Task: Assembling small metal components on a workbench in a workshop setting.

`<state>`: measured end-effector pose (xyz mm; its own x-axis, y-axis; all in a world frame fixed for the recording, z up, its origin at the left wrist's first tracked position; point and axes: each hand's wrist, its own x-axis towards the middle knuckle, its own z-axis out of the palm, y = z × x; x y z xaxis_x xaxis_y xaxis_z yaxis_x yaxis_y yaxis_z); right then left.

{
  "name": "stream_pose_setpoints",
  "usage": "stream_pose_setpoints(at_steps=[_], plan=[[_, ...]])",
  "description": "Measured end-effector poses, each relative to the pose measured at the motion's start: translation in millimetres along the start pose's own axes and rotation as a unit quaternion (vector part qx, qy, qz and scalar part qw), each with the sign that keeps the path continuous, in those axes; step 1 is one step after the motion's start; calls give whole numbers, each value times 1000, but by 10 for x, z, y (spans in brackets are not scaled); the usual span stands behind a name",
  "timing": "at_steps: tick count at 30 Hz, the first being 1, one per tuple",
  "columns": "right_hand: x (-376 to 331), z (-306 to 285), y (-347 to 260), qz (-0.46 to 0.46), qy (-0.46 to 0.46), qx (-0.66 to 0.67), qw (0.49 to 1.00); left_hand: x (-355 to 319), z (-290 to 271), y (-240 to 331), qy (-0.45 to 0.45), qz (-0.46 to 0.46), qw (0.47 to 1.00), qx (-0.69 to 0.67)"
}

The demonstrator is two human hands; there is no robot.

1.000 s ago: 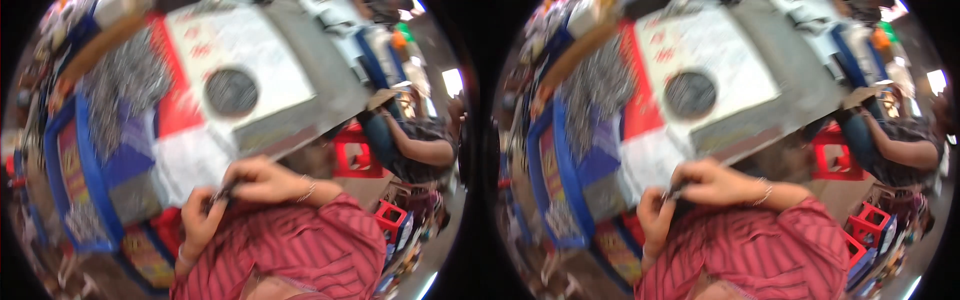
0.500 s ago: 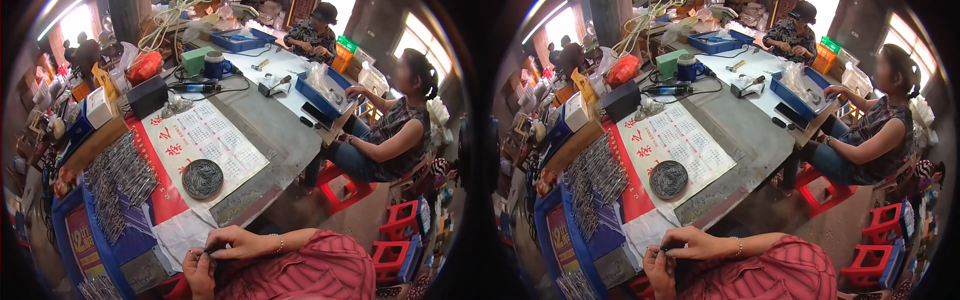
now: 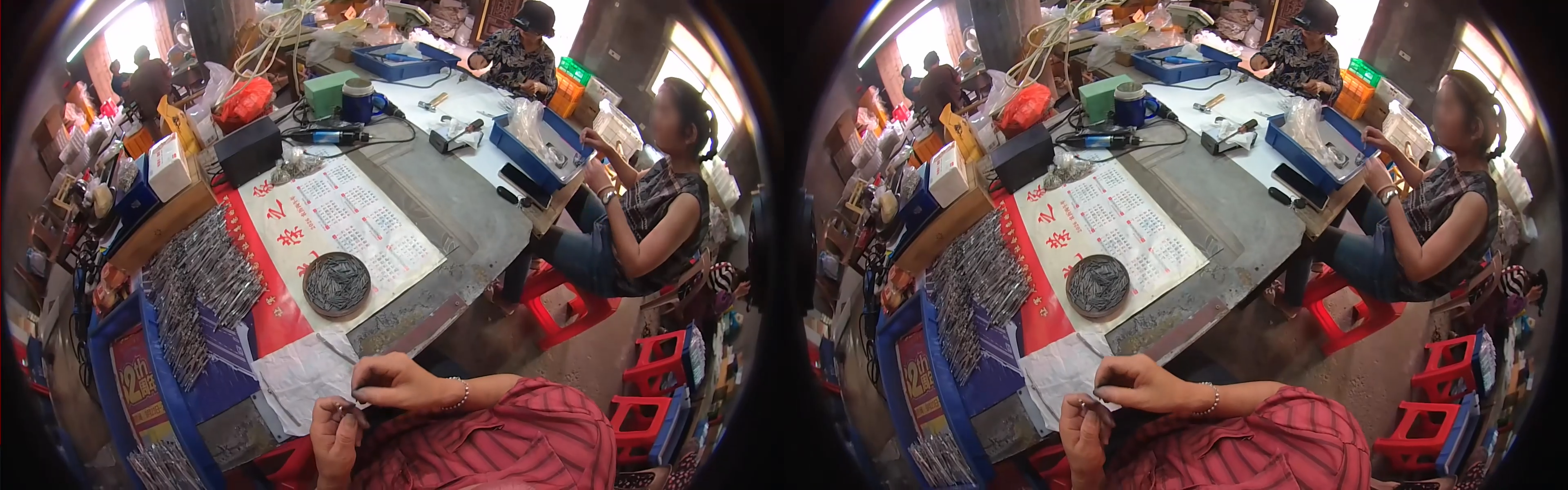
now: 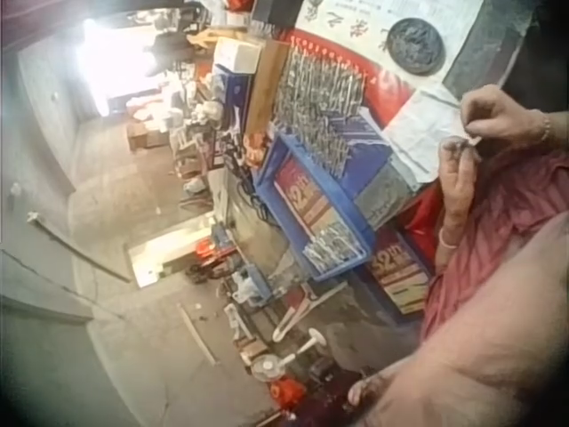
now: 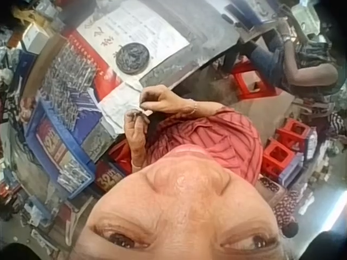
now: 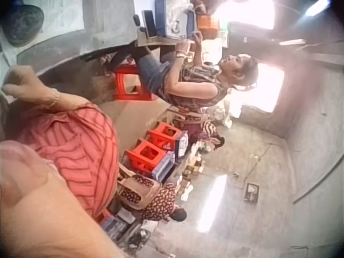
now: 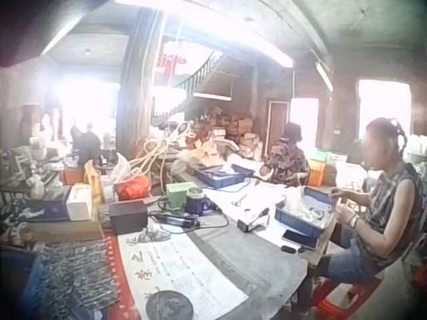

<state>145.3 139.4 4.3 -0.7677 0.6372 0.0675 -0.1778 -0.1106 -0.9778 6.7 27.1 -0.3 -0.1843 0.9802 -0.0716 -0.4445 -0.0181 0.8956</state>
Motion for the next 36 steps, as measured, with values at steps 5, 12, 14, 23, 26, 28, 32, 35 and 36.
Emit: stream_pose_setpoints(at_steps=[5, 12, 14, 23, 26, 28, 32, 35, 36], plan=[[35, -60, -114, 80, 15, 101, 992, -3, 26, 35, -2, -5, 999, 33], [69, -36, -105, 95, 2, 136, 986, -44, -12, -5, 20, -8, 998, 66], [70, -28, -111, 97, 3, 134, 986, -40, -9, -16, 23, -9, 998, 63], [118, -20, -105, 151, -3, 92, 984, -87, -41, -22, 59, -34, 994, 83], [80, 16, -79, 112, 38, 118, 986, -31, -59, 1, 22, -32, 997, 73], [90, 2, -54, 105, 27, 148, 983, 0, -88, -53, 8, -12, 997, 78], [133, 37, -3, 112, 7, 171, 979, -51, -146, -106, 22, -15, 997, 73], [126, 49, 8, 107, -3, 171, 979, -76, -145, -103, 25, -13, 997, 73], [128, 52, 9, 101, -4, 166, 981, -70, -148, -102, 23, -14, 997, 71]])
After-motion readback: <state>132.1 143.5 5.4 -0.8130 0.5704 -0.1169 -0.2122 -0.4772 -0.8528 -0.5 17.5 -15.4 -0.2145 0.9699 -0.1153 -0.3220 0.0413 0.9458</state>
